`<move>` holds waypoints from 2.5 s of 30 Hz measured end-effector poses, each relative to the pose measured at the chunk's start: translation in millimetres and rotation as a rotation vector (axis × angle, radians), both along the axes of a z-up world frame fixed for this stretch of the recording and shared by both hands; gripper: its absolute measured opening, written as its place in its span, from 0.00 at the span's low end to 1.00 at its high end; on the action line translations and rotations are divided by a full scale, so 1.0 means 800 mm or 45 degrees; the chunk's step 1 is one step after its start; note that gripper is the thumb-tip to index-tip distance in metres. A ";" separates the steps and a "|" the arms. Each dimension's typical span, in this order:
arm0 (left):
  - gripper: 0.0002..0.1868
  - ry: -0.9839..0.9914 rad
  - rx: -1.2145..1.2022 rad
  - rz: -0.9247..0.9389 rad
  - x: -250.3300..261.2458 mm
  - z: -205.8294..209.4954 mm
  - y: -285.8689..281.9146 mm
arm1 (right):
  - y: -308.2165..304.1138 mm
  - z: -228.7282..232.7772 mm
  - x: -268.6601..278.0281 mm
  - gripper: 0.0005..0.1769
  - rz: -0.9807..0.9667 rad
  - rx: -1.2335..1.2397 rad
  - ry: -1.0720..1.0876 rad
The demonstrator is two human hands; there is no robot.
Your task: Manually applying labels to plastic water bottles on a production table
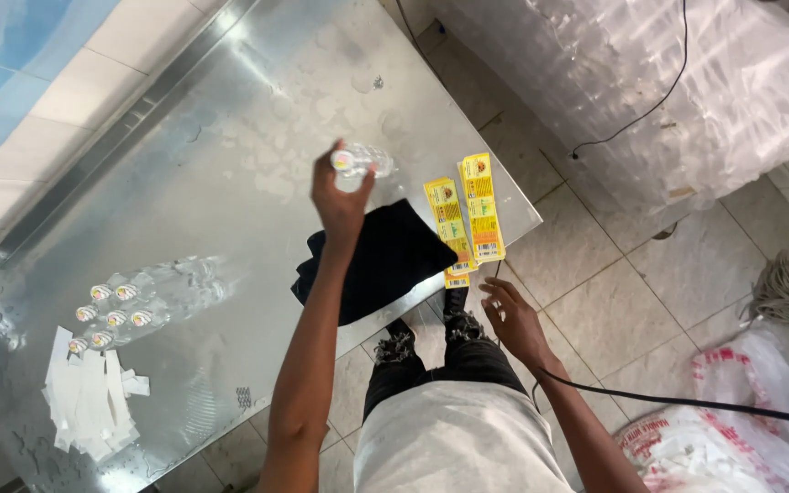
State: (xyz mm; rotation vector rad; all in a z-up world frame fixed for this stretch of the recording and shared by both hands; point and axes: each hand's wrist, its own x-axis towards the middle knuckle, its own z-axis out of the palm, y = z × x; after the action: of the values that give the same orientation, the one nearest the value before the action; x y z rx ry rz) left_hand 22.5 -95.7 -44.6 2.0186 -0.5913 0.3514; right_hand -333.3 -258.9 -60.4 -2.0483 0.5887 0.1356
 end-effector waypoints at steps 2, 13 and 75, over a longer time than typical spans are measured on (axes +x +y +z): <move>0.35 0.201 -0.047 0.110 0.001 0.030 0.006 | 0.004 -0.015 0.002 0.18 0.032 -0.052 -0.028; 0.23 0.790 0.136 0.222 0.034 0.019 0.050 | 0.033 -0.060 0.053 0.37 0.360 -0.761 -0.105; 0.32 1.179 -0.048 -0.298 -0.156 -0.024 0.078 | 0.066 0.092 0.072 0.20 -0.530 0.406 -0.545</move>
State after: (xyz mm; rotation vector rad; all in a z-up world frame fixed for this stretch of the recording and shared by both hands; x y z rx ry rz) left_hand -102.0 -32.9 -63.7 1.7940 -0.2129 -0.6836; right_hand -275.4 -206.2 13.2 -1.5453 0.6581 -0.4200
